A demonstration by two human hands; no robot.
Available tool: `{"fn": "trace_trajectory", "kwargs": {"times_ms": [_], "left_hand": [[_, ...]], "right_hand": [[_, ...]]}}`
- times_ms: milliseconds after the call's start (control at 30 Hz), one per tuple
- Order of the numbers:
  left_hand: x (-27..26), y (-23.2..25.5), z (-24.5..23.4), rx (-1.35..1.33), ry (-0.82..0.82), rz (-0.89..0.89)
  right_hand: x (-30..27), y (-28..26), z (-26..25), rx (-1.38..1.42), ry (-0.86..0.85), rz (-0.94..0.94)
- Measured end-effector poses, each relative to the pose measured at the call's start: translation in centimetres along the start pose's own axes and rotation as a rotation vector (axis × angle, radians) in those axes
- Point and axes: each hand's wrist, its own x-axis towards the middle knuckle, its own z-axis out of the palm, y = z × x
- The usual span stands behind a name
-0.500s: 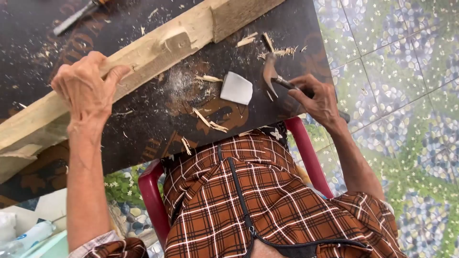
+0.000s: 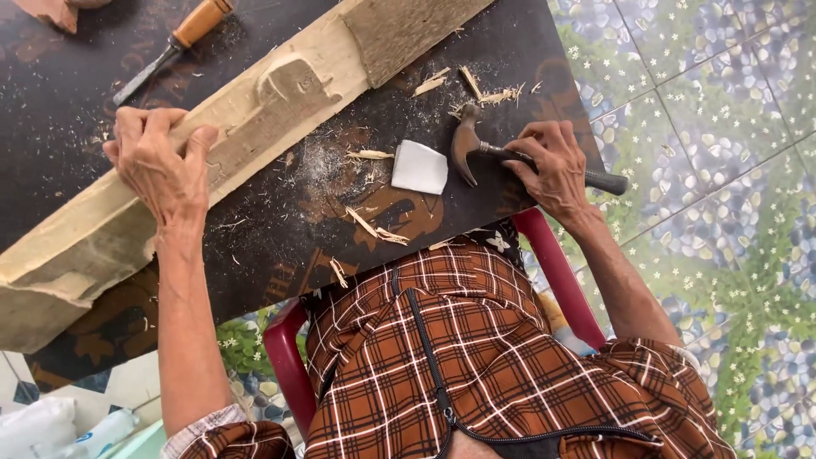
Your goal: Carving a design into a wooden plank using a hammer and chisel, followed by sanding the surface.
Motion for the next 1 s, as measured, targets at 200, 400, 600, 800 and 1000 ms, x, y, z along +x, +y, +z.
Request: {"fn": "trace_trajectory", "kwargs": {"times_ms": [200,400,600,800,1000], "left_hand": [[-0.1,0.5,0.4,-0.074,-0.009,-0.071],[-2.3,0.2,2.1,0.015,0.049,-0.076],[-1.5,4.2,-1.5,-0.19,0.133,0.022],[-3.4,6.0,-1.0,0.035,-0.252,0.145],[-5.3,3.6,2.8,-0.112,-0.176,0.083]], "right_hand": [[-0.1,-0.3,1.0,-0.001,0.034,0.019],[0.0,-0.9,1.0,-0.049,0.13,-0.05],[0.2,-1.1,1.1,-0.04,0.159,-0.056],[0.2,-1.5,0.6,-0.02,0.145,-0.045],[0.0,-0.4,1.8,0.021,0.196,-0.033]]}}
